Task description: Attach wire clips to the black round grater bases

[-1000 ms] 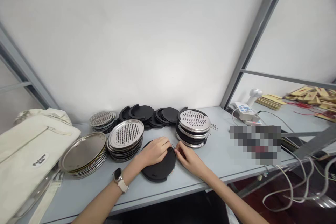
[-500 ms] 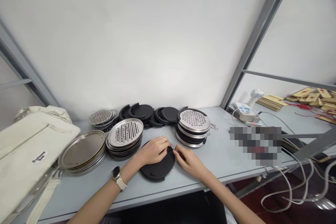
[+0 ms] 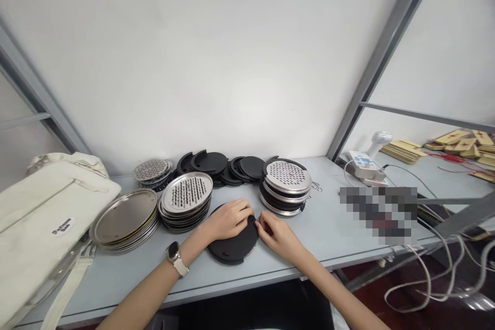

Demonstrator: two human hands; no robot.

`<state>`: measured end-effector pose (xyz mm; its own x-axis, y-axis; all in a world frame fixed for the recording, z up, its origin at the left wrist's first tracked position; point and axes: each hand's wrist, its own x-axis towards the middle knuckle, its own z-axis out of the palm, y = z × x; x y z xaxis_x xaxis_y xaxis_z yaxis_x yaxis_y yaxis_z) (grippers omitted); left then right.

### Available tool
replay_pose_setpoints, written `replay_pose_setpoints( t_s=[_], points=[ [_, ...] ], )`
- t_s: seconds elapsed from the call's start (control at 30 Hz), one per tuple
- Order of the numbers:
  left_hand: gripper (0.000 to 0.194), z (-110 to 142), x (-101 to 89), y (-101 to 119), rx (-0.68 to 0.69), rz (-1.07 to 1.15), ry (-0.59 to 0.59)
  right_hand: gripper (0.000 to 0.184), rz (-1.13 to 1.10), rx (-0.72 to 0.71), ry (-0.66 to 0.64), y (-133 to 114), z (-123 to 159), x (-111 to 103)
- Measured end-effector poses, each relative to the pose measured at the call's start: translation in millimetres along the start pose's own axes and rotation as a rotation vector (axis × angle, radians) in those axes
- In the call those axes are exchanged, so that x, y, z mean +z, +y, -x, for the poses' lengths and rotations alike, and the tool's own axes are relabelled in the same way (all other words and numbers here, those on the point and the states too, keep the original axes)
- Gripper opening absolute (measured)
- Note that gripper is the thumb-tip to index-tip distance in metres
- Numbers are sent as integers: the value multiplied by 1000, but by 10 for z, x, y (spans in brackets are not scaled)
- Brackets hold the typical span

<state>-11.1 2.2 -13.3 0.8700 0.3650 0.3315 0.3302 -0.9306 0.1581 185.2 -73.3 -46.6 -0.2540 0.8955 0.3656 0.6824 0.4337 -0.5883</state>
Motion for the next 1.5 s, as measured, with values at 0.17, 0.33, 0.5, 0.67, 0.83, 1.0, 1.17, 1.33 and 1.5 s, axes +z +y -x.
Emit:
replay_pose_setpoints(
  t_s=[0.17,0.33,0.5,0.67,0.83,1.0,1.17,1.33,1.5],
  points=[
    [17,-6,-7,1,2,-7,-15,32,67,-3,-6,23,-9,14],
    [17,-8,-26,5,3,-13,-28,35,192,92,2,32,-9,24],
    [17,-11,-34,12,7,-20,-29,37,307,155,4,8,-11,15],
    [16,-13,-28,13,12,-30,-28,24,327,140,41,3,-5,25],
    [17,-8,-14,0,15,-38,-28,16,335,113,65,30,5,34],
    [17,-1,-10,-5,24,-37,-32,20,347,119,57,49,1,33],
    [16,-2,-4,-10,23,-39,-32,19,334,167,66,51,-15,29],
    [15,-5,-17,-2,22,-43,-35,10,326,166,80,33,-23,27],
    [15,-10,-33,12,16,-46,-34,7,320,173,84,36,-22,30]
  ],
)
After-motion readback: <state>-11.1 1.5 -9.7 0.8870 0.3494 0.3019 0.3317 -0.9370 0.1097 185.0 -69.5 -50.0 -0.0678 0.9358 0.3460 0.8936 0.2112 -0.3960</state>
